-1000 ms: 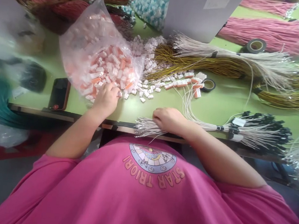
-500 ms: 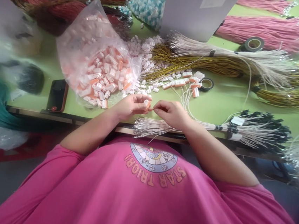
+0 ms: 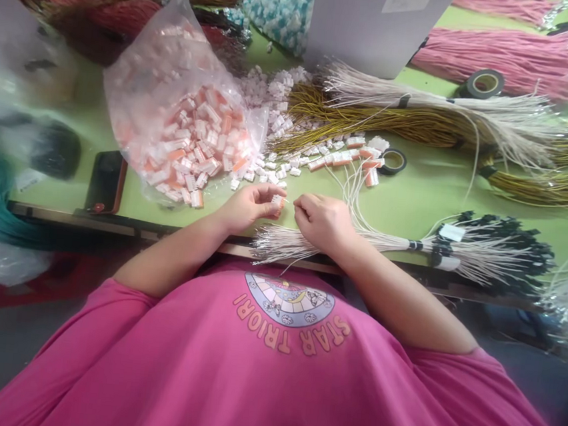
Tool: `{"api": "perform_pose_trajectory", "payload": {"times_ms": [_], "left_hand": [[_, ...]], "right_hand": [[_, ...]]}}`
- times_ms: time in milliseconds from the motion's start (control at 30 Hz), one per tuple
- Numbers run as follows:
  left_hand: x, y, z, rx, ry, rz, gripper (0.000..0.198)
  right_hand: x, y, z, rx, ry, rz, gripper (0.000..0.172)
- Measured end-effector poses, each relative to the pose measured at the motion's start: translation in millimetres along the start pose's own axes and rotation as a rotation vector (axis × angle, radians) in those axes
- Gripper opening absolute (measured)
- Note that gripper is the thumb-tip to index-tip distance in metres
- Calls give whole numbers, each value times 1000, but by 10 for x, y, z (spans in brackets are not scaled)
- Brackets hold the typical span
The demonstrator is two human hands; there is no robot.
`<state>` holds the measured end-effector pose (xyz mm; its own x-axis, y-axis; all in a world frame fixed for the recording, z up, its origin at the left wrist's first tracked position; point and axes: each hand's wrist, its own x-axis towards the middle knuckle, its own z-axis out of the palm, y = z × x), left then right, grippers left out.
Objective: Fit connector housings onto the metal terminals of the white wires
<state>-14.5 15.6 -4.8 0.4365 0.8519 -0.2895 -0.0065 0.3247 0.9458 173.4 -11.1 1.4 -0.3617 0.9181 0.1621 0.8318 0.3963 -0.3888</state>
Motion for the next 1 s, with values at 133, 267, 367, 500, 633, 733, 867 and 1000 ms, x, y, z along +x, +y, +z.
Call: {"api": "perform_pose_trajectory", "payload": {"times_ms": [133, 267, 367, 500, 633, 733, 867, 1000], "left_hand": [[-13, 2, 22, 95, 6, -1, 26], [-24, 24, 68, 93, 4, -35, 26], [-19, 34, 89, 70, -1, -42, 26], [-15, 18, 87, 43, -15, -36, 29], [-18, -8, 81, 68, -11, -22, 31], [-18, -25, 79, 169, -9, -1, 32], [-22, -63, 56, 344, 9, 30, 33], [-47, -69, 32, 486, 13, 72, 31]], "right_hand": [[-2, 15, 32, -21, -1, -31, 29], [-17, 12, 92, -45, 20, -73, 31], [-27, -5, 129, -49, 10, -68, 32], [-29, -19, 145, -38, -14, -55, 32], [-30, -28, 147, -27, -41, -43, 33], [-30, -27, 155, -20, -69, -20, 32], [-25, -5, 178, 31, -79, 9, 30], [-7, -6, 169, 114, -116, -2, 27]]}}
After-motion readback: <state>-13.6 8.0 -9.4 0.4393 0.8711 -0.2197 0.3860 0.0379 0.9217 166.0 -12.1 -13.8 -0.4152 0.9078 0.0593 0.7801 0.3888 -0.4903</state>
